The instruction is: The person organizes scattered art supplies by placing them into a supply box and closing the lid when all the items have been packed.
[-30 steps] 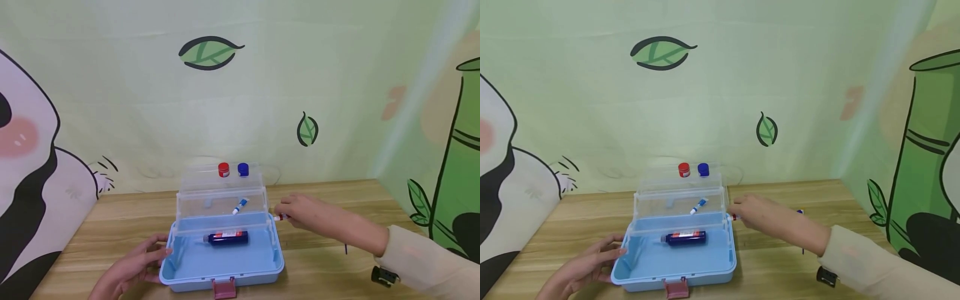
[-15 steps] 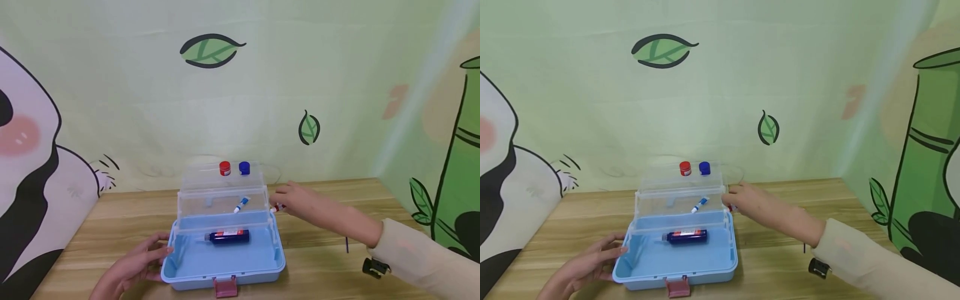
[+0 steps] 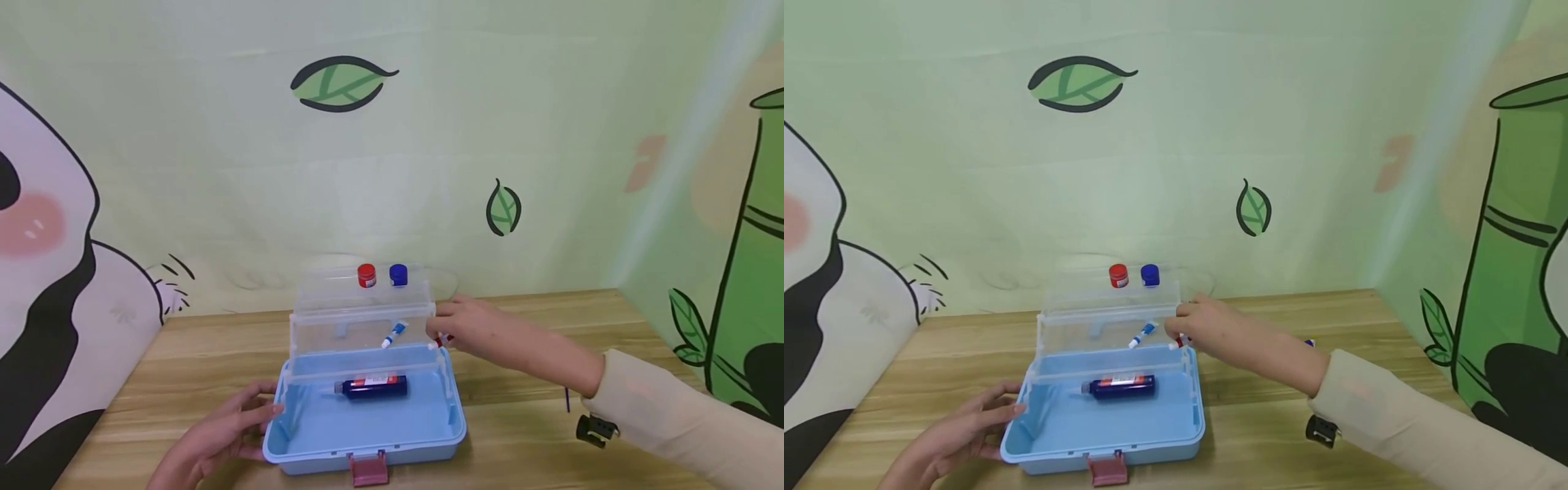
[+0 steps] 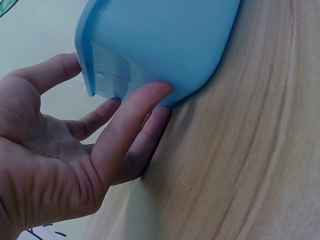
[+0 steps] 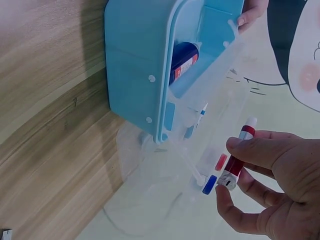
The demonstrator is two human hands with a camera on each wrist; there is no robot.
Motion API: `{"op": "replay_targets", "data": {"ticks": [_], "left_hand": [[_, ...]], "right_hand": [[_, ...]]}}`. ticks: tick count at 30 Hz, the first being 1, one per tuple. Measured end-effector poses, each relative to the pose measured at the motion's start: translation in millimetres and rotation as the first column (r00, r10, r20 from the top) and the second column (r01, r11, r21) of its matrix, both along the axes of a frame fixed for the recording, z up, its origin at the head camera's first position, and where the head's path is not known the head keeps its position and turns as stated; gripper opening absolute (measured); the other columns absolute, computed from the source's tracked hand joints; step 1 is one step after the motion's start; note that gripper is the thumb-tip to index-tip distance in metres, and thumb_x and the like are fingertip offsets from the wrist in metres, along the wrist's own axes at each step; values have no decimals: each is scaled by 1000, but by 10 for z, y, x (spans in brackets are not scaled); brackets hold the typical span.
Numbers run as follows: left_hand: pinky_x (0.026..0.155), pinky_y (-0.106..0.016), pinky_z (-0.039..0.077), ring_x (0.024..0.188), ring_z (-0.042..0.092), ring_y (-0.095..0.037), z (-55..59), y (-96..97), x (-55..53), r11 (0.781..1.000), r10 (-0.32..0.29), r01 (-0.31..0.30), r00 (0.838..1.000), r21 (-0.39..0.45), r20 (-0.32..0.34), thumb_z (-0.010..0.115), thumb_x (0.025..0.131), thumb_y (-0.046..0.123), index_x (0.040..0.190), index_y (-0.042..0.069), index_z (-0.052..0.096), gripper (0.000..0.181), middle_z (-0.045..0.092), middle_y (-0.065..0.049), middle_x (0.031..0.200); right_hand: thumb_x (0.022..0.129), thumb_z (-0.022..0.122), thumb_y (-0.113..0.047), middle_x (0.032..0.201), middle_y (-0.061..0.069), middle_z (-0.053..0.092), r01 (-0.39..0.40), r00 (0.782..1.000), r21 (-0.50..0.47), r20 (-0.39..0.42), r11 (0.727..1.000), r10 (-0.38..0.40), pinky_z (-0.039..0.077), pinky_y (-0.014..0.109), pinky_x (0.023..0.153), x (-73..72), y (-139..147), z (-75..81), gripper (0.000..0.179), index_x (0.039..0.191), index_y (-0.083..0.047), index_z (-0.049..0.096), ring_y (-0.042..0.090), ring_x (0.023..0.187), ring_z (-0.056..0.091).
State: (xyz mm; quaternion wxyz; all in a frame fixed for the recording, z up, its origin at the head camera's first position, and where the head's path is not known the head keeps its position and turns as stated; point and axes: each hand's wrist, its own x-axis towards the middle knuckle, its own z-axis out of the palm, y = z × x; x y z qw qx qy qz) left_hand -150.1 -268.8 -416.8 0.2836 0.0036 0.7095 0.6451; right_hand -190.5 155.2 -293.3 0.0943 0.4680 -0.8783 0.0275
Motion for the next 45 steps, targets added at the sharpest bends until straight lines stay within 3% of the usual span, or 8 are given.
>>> {"op": "replay_targets", "data": {"ticks": [9,23,37,45], "left_hand": [[82,-52,61,104,61,-28,9,-6,-10,1000,-3,3,1000,3,-3,59,104,29,153,-3,19,71,44,-25,137],[82,-51,61,104,62,-28,-8,-32,-16,1000,-8,8,1000,-2,-9,57,104,30,151,-4,21,68,45,-25,136],[83,-51,61,104,62,-28,-20,-24,-6,1000,-15,15,1000,12,8,57,105,30,152,-5,19,70,46,-25,136],[83,-51,61,104,62,-28,-4,-19,-12,1000,-10,10,1000,-5,21,58,104,31,153,-5,18,72,46,-25,136]], "right_hand": [[85,82,-6,105,3,71,1,1000,6,-6,1000,-1,58,33,85,-25,-5,11,24,104,-15,69,21,94,62],[95,72,-8,112,3,67,66,995,174,60,982,-78,57,29,88,-56,-328,159,29,121,-17,61,20,102,60],[95,72,-11,111,3,69,27,991,209,126,978,-54,57,24,86,-238,-655,309,27,120,-15,63,18,102,64],[93,75,-12,104,2,71,-36,972,191,233,981,-10,55,18,80,-370,-860,348,22,112,-14,66,14,92,66]]}}
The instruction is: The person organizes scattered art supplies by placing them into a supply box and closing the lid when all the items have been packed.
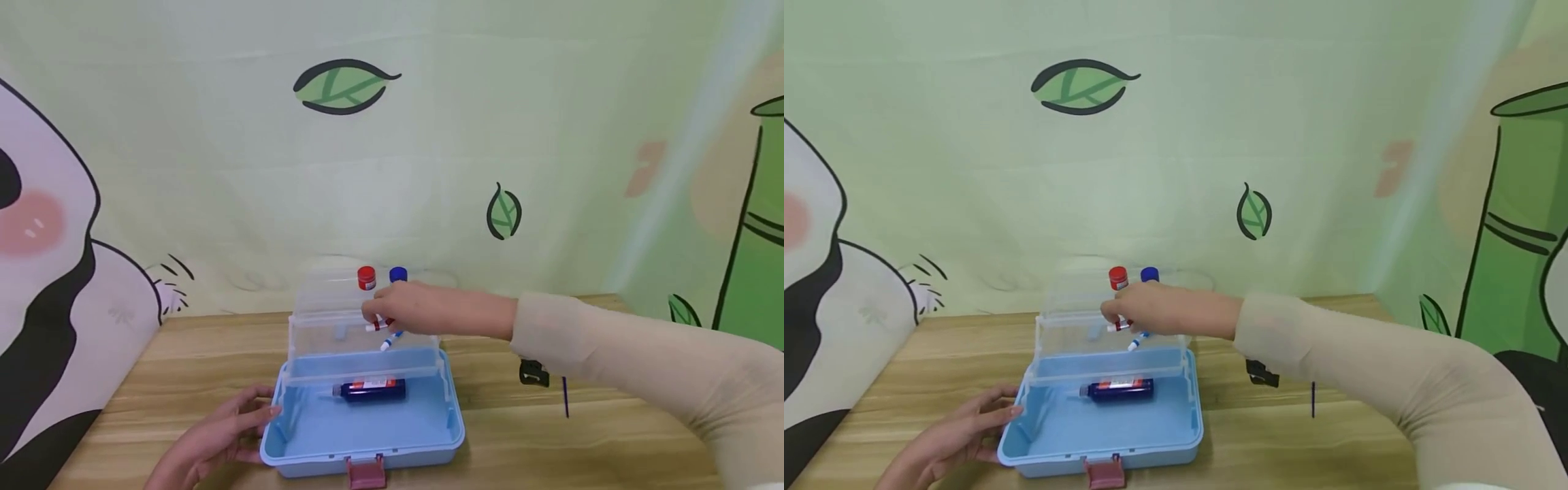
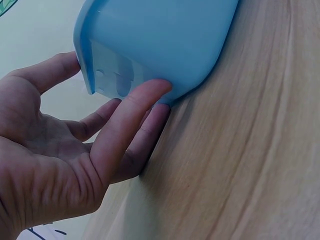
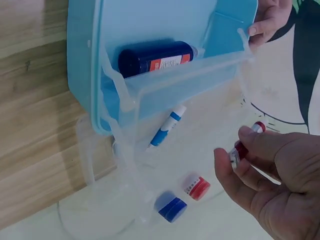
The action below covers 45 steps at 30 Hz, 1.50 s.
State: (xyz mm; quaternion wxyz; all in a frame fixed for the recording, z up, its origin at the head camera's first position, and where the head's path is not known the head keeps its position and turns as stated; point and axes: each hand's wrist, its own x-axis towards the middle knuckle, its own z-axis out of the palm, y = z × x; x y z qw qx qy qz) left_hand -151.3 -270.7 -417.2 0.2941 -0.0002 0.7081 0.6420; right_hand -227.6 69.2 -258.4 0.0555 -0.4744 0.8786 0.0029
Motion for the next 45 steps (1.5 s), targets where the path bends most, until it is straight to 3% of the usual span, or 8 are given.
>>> {"op": "replay_targets", "data": {"ticks": [6,13,27,33,37,41,45], "left_hand": [[83,-50,61,103,62,-28,1,-7,-4,1000,0,0,1000,-5,8,58,104,32,153,-4,18,72,47,-25,136],[83,-50,61,104,63,-28,-15,3,15,1000,-2,2,1000,13,-4,58,104,30,152,-6,18,72,48,-24,135],[82,-51,61,105,62,-28,-17,21,40,1000,-7,8,999,23,-38,57,105,28,152,-6,19,70,45,-25,136],[81,-50,61,105,62,-28,-4,9,48,1000,-2,2,999,6,-35,57,104,29,152,-5,17,71,42,-27,139],[81,-50,61,105,62,-28,-9,7,42,1000,-7,8,999,14,-35,58,104,29,152,-5,17,71,43,-26,138],[81,-50,61,104,62,-27,-11,5,46,1000,-7,8,999,15,-35,58,104,29,152,-6,18,71,45,-25,136],[82,-50,61,104,62,-27,-23,10,47,1000,-4,5,999,20,-36,58,104,29,152,-6,18,71,45,-25,136]], "right_hand": [[92,76,-16,98,-1,71,23,998,59,55,998,-27,54,15,77,-104,-106,73,22,112,-15,68,11,86,63],[93,76,-17,101,-3,68,69,990,128,117,989,-84,53,17,75,-145,-218,69,22,114,-17,68,12,91,60],[93,75,-13,112,4,71,72,996,137,50,988,-79,55,25,88,-179,-113,77,24,116,-12,70,17,102,62],[92,74,-4,107,7,71,86,996,-17,32,996,-85,57,29,89,-252,237,106,18,109,-9,72,21,100,65],[91,71,3,104,9,72,123,992,-112,12,986,-123,58,32,87,-367,601,15,17,105,-6,72,24,99,67],[89,70,6,99,8,72,178,984,-115,44,977,-174,59,34,84,-455,1020,-168,17,102,-5,71,24,94,67],[89,73,3,94,4,69,243,967,-23,90,970,-240,58,34,78,-444,1502,-424,15,100,-7,69,20,87,64]]}}
